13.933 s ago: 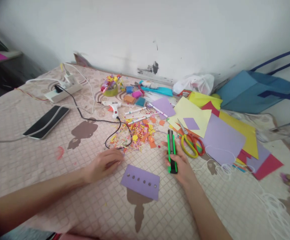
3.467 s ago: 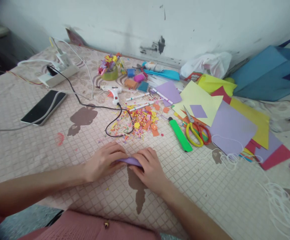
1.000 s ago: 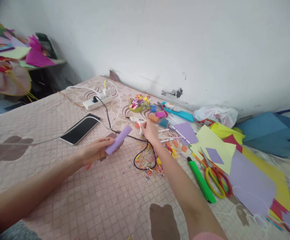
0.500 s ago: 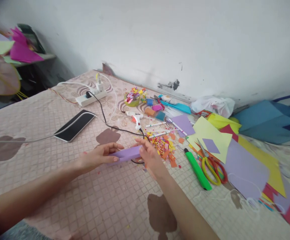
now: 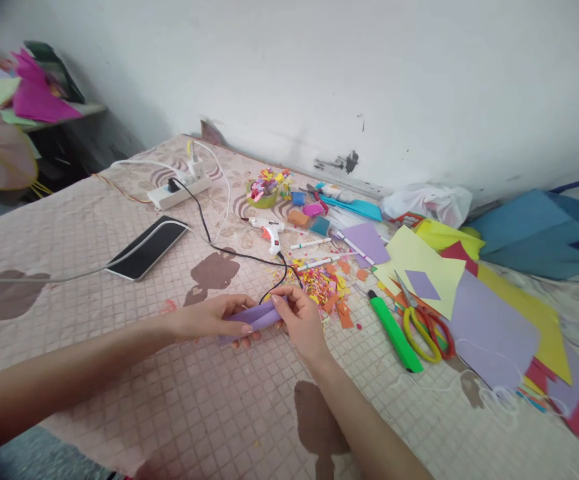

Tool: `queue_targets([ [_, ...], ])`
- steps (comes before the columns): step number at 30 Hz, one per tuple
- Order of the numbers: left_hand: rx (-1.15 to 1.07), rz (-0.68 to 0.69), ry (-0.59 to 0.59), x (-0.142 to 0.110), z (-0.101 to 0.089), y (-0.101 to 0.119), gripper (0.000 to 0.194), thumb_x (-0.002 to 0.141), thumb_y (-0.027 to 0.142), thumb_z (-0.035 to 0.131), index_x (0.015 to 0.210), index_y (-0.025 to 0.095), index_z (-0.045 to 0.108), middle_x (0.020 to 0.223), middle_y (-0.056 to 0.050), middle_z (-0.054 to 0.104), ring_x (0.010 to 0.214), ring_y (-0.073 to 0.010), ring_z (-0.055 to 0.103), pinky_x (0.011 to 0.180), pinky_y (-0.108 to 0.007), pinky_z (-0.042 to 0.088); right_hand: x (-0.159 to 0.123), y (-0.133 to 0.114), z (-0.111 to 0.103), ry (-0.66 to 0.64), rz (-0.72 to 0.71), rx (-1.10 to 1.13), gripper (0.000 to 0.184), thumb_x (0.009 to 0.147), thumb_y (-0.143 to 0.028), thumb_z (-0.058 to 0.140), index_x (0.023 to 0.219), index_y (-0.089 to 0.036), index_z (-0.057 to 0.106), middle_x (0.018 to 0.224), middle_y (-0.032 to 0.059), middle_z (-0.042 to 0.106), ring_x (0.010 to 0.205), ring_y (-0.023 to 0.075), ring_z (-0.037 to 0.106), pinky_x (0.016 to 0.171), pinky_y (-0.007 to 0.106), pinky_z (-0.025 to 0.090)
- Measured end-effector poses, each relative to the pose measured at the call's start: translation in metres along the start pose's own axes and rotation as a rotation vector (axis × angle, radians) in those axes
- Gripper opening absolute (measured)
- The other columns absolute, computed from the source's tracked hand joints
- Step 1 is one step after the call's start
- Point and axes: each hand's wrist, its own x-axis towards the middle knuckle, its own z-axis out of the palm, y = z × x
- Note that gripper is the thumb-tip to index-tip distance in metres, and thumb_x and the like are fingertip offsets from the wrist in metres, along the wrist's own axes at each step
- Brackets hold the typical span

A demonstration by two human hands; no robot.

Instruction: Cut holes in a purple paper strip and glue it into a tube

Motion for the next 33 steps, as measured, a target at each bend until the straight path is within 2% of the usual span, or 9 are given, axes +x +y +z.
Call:
queue_targets([
  [3,-0.019,0.008,-0.002,0.004,-0.002,0.001,0.037,0.076,0.044,0.073,0.096,0.017,0.057,0.091,-0.003,0.068,0.068,-0.0119,0.064,0.062,-0.024,0.045,-0.001,-0.002,0.001,-0.020,0.009,0.038,0.033,0.083,-0.052,0.061,0.099,-0.024,0.057,0.081,0.0009,0.061,0.058,0.0123,0.053,0.045,0.023,0.041],
  [6,-0.066,0.019,0.013,0.005,-0.004,-0.003,0.037,0.078,0.046,0.072,0.097,0.018,0.057,0.092,-0.001,0.067,0.069,-0.0100,0.064,0.063,-0.023,0.045,-0.003,-0.003,0.003,-0.056,0.035,0.072,0.041,0.078,-0.054,0.065,0.104,-0.025,0.053,0.084,0.0018,0.061,0.065,0.0155,0.058,0.052,0.026,0.046],
  [10,-0.137,-0.001,-0.032,0.002,-0.005,-0.007,0.036,0.076,0.043,0.075,0.096,0.018,0.058,0.090,-0.001,0.067,0.070,-0.0106,0.066,0.066,-0.023,0.047,-0.005,0.002,0.006,-0.078,0.084,0.070,0.029,0.076,-0.041,0.071,0.094,-0.023,0.057,0.079,-0.0004,0.058,0.064,0.0142,0.056,0.057,0.026,0.047],
  [16,-0.286,-0.074,-0.148,-0.002,-0.003,-0.010,0.039,0.077,0.041,0.075,0.101,0.015,0.060,0.095,-0.007,0.070,0.077,-0.0161,0.069,0.073,-0.031,0.051,-0.009,0.007,0.006,-0.112,0.116,0.077,0.019,0.077,-0.032,0.071,0.090,-0.021,0.061,0.080,-0.0010,0.058,0.064,0.0126,0.054,0.058,0.025,0.044],
  [20,-0.375,-0.095,-0.119,-0.001,-0.003,-0.015,0.037,0.077,0.035,0.076,0.102,0.015,0.058,0.095,-0.006,0.071,0.075,-0.0150,0.070,0.073,-0.032,0.054,-0.009,0.006,0.010,-0.097,0.103,0.148,0.025,0.075,-0.034,0.072,0.094,-0.023,0.059,0.084,-0.0010,0.060,0.069,0.0132,0.057,0.063,0.026,0.047],
  [24,-0.412,-0.079,-0.072,-0.001,-0.002,-0.018,0.032,0.076,0.030,0.078,0.096,0.014,0.059,0.088,-0.004,0.071,0.072,-0.0136,0.069,0.073,-0.030,0.054,-0.009,0.007,0.017,-0.081,0.112,0.220,0.034,0.073,-0.038,0.073,0.098,-0.024,0.056,0.077,-0.0016,0.058,0.068,0.0150,0.057,0.065,0.029,0.049],
  [30,-0.449,-0.081,-0.054,-0.001,0.003,-0.020,0.032,0.073,0.028,0.080,0.095,0.014,0.061,0.081,-0.003,0.071,0.069,-0.0129,0.068,0.066,-0.025,0.053,-0.013,0.011,0.023,-0.069,0.124,0.276,0.022,0.075,-0.029,0.071,0.090,-0.022,0.057,0.075,-0.0036,0.056,0.065,0.0118,0.053,0.061,0.024,0.046],
  [33,-0.482,-0.095,-0.039,-0.001,0.007,-0.022,0.032,0.075,0.033,0.078,0.095,0.013,0.061,0.082,-0.004,0.070,0.069,-0.0117,0.068,0.066,-0.023,0.053,-0.015,0.011,0.025,-0.072,0.125,0.294,0.019,0.077,-0.028,0.070,0.090,-0.022,0.057,0.071,-0.0043,0.056,0.061,0.0108,0.050,0.056,0.023,0.043],
])
